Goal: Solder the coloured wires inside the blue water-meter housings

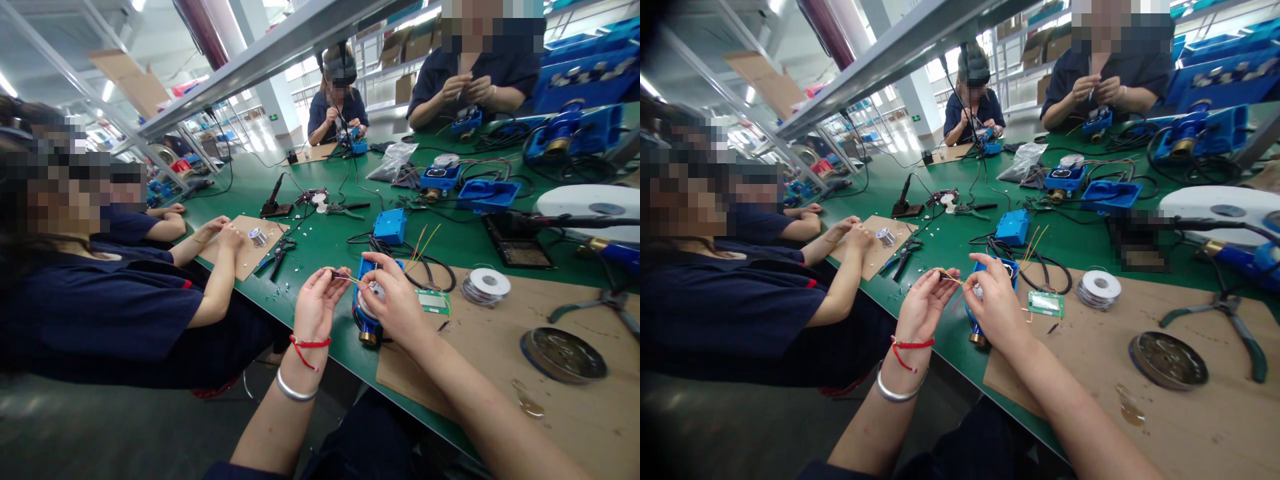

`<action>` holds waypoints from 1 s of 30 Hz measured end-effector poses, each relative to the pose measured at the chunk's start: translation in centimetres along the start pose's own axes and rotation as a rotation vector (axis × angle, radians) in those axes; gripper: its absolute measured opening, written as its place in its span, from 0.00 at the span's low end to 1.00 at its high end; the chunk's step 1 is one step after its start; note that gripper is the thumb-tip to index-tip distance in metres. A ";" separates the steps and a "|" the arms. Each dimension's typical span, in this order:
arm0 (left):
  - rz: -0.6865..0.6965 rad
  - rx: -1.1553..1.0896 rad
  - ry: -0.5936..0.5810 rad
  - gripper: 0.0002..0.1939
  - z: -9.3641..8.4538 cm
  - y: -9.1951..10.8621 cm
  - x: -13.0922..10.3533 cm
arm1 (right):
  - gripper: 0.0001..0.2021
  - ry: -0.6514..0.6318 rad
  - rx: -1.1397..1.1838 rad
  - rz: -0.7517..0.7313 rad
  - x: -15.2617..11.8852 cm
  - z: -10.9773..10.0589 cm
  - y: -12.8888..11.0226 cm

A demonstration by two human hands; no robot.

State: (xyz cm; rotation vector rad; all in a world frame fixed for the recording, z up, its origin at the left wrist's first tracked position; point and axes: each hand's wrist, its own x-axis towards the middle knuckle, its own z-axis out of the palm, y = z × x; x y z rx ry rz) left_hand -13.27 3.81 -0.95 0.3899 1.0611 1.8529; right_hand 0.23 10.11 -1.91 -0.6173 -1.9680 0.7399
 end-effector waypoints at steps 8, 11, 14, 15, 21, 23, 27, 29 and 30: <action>-0.013 -0.009 0.006 0.06 -0.1 0.0 0.1 | 0.03 -0.008 -0.004 -0.001 -0.1 0.1 0.2; -0.014 -0.004 0.009 0.06 -0.2 0.0 0.2 | 0.03 -0.011 -0.002 0.001 -0.1 0.1 0.2; -0.010 0.002 0.010 0.07 -0.4 -0.1 0.3 | 0.03 -0.016 -0.002 0.009 -0.1 0.1 0.2; -0.010 0.003 0.010 0.07 -0.4 -0.1 0.3 | 0.03 -0.019 -0.003 0.011 -0.1 0.1 0.2; -0.017 -0.004 0.003 0.06 -0.3 -0.1 0.2 | 0.03 -0.036 -0.013 0.015 -0.1 0.0 0.2; -0.018 -0.001 0.005 0.06 -0.3 -0.1 0.1 | 0.03 -0.034 -0.014 0.017 -0.1 0.0 0.1; -0.023 -0.004 0.003 0.06 -0.3 0.0 0.0 | 0.03 -0.022 -0.006 0.020 -0.1 0.1 0.1; -0.029 -0.011 0.002 0.06 -0.3 0.0 0.0 | 0.03 -0.016 -0.003 0.022 -0.1 0.1 0.1; -0.029 -0.013 0.005 0.06 -0.3 0.0 0.0 | 0.03 -0.013 -0.001 0.022 -0.1 0.1 0.1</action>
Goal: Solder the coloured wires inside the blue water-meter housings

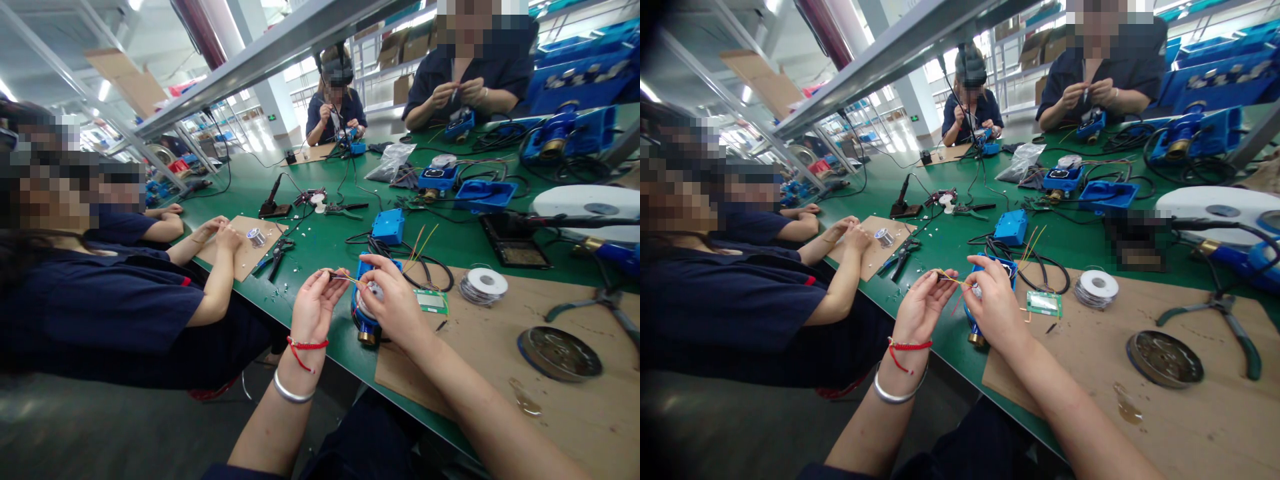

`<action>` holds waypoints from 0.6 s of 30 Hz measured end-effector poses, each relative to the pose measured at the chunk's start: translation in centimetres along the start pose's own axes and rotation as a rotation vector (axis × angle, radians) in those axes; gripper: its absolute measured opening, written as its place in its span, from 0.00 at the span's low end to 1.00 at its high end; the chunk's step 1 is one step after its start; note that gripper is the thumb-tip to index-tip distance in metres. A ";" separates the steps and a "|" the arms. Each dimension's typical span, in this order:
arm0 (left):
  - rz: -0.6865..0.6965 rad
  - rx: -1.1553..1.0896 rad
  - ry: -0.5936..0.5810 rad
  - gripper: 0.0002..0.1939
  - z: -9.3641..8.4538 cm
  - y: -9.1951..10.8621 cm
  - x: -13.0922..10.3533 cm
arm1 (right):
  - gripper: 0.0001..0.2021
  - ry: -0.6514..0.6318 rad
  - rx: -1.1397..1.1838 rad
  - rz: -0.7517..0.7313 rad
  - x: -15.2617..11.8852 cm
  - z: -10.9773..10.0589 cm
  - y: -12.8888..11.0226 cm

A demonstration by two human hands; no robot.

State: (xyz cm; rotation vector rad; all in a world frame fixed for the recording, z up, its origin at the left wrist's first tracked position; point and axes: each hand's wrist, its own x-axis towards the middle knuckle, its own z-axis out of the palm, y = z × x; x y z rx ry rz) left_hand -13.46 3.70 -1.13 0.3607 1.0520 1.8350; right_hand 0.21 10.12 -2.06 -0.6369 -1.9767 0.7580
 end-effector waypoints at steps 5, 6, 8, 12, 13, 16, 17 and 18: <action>0.002 -0.011 0.006 0.05 0.1 0.0 0.0 | 0.03 -0.002 0.004 0.001 -0.1 0.1 0.1; 0.001 -0.014 0.004 0.05 0.1 0.0 0.0 | 0.03 -0.003 0.002 0.003 -0.1 0.1 0.1; -0.001 -0.018 0.000 0.04 0.0 0.0 0.0 | 0.03 -0.004 -0.002 0.004 -0.1 0.1 0.1; -0.004 -0.029 -0.009 0.04 0.0 0.0 0.0 | 0.03 -0.014 -0.005 0.007 -0.1 0.0 0.1; -0.007 -0.029 -0.011 0.04 0.1 0.0 0.0 | 0.03 -0.015 -0.005 0.007 -0.1 0.0 0.1; -0.008 -0.026 -0.015 0.04 0.1 0.0 -0.1 | 0.03 -0.015 -0.006 0.004 0.0 -0.1 0.0; -0.005 -0.025 -0.017 0.04 0.2 -0.1 -0.1 | 0.03 -0.014 -0.006 0.004 0.0 -0.1 0.0; -0.002 -0.025 -0.018 0.04 0.2 -0.1 -0.1 | 0.03 -0.011 -0.005 0.002 0.0 -0.1 0.0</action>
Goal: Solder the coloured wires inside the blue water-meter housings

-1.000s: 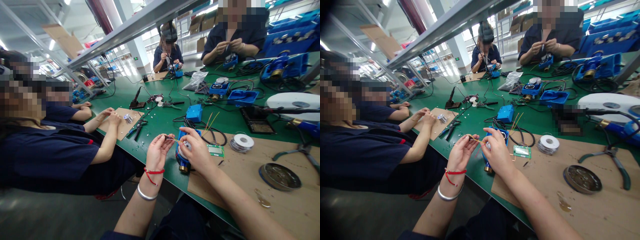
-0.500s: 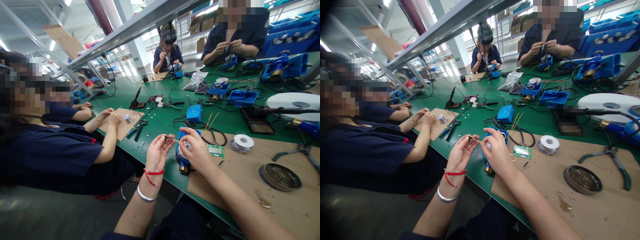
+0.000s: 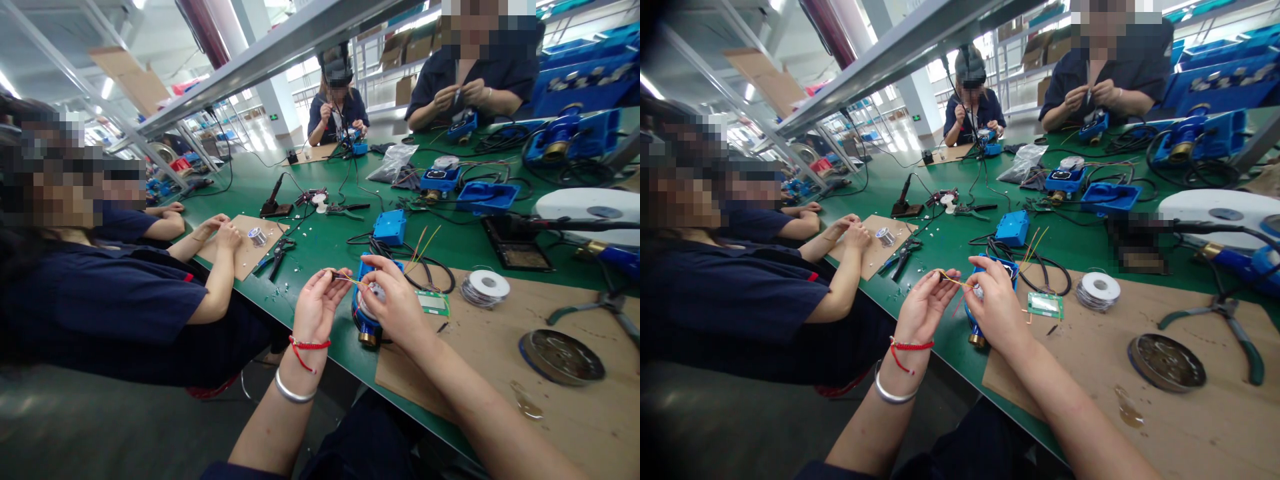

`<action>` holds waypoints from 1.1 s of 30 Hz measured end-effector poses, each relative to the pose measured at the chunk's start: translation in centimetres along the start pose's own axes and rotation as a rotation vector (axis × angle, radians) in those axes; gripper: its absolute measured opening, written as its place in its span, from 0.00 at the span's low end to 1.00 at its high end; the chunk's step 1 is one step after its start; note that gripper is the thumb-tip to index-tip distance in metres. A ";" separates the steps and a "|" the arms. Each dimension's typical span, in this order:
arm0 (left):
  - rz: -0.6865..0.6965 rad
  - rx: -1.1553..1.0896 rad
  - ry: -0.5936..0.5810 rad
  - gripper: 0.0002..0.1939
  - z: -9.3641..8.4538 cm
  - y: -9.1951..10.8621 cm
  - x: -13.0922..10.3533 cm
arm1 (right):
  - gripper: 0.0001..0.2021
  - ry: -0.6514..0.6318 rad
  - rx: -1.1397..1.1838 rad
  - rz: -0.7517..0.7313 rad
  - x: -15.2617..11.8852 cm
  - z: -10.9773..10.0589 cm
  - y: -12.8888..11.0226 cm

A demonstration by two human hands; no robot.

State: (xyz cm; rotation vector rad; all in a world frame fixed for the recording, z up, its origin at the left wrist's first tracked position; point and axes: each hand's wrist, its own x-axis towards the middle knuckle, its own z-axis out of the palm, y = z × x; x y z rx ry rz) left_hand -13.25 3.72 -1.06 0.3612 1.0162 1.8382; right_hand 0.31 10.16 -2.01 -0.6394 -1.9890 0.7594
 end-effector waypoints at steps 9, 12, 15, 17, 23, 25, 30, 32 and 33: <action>0.001 -0.029 -0.021 0.06 0.5 -1.1 -0.1 | 0.03 -0.022 -0.047 -0.088 -0.2 0.4 0.2; -0.029 -0.033 -0.018 0.05 0.6 -1.5 -0.2 | 0.05 -0.004 -0.010 -0.066 -0.2 0.2 0.2; -0.025 -0.044 -0.015 0.05 0.5 -1.6 -0.1 | 0.07 0.036 0.076 -0.020 -0.1 -0.3 0.0; -0.007 -0.054 -0.024 0.04 0.4 -1.5 0.0 | 0.08 0.063 0.102 -0.007 0.0 -0.6 -0.1; -0.009 -0.034 -0.016 0.04 0.1 -1.2 0.2 | 0.06 0.023 0.104 0.020 0.3 -1.3 0.0; -0.012 -0.026 -0.015 0.04 0.1 -1.2 0.1 | 0.02 -0.038 0.058 -0.006 0.5 -1.4 0.1; -0.017 -0.027 -0.002 0.04 0.1 -1.2 0.1 | 0.06 -0.106 -0.068 -0.049 0.7 -1.4 0.2; -0.013 -0.026 0.000 0.04 0.0 -1.1 0.2 | 0.06 -0.115 -0.093 -0.037 0.7 -1.4 0.2; -0.011 -0.023 0.002 0.04 0.0 -1.1 0.3 | 0.06 -0.125 -0.106 -0.034 0.7 -1.4 0.2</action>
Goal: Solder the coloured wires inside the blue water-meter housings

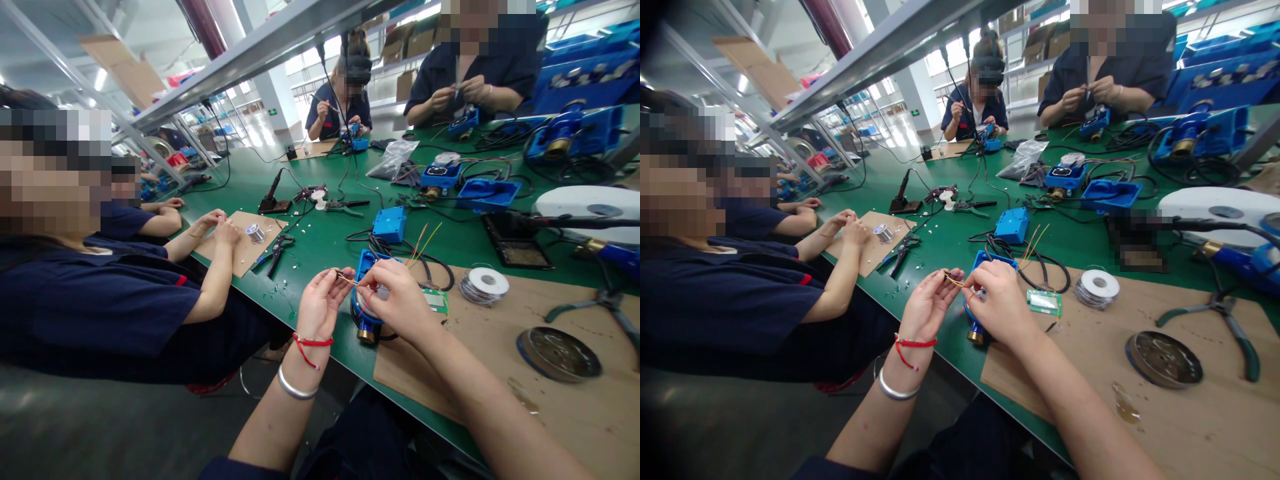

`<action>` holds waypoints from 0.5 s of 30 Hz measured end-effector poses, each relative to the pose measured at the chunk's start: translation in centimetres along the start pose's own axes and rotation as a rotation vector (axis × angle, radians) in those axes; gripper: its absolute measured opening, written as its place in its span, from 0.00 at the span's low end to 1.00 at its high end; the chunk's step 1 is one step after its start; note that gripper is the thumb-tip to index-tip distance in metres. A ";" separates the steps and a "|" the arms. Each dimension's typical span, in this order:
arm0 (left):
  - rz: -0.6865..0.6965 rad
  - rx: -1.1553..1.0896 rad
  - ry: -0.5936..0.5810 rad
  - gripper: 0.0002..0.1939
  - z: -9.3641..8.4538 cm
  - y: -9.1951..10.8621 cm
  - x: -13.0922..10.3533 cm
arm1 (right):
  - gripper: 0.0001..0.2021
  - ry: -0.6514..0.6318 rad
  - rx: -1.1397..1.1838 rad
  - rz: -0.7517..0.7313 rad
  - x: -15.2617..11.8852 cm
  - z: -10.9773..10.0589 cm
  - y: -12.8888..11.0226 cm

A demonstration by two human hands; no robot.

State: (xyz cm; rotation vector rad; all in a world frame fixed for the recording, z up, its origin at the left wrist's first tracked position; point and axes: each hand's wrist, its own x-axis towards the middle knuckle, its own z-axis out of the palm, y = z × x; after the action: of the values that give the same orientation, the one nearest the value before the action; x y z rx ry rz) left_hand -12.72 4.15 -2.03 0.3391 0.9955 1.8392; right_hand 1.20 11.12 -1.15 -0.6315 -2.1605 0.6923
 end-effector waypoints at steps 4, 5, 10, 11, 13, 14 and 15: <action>0.002 0.013 0.007 0.04 -0.2 0.0 0.2 | 0.04 -0.057 -0.052 -0.020 0.1 -0.1 -0.1; 0.002 0.017 0.010 0.04 -0.3 0.0 0.2 | 0.04 -0.068 -0.065 -0.024 0.1 -0.2 -0.1; 0.002 0.024 0.014 0.03 -0.2 0.2 0.0 | 0.04 -0.088 -0.106 -0.017 0.1 -0.1 -0.1; 0.002 0.026 0.013 0.03 -0.2 0.2 0.0 | 0.04 -0.088 -0.107 -0.015 0.1 -0.1 -0.1; 0.000 0.032 0.014 0.03 -0.2 0.3 0.0 | 0.04 -0.090 -0.106 -0.012 0.1 -0.1 0.0; -0.001 0.034 0.015 0.03 -0.1 0.3 0.0 | 0.04 -0.091 -0.105 -0.011 0.1 -0.1 0.0; -0.002 0.037 0.016 0.04 -0.1 0.3 0.0 | 0.04 -0.093 -0.103 -0.010 0.1 0.0 0.0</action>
State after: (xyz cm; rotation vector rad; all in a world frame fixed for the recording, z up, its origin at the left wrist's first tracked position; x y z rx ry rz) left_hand -12.98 4.01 -1.87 0.3455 1.0414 1.8264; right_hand 1.19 11.17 -1.07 -0.6532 -2.2956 0.6184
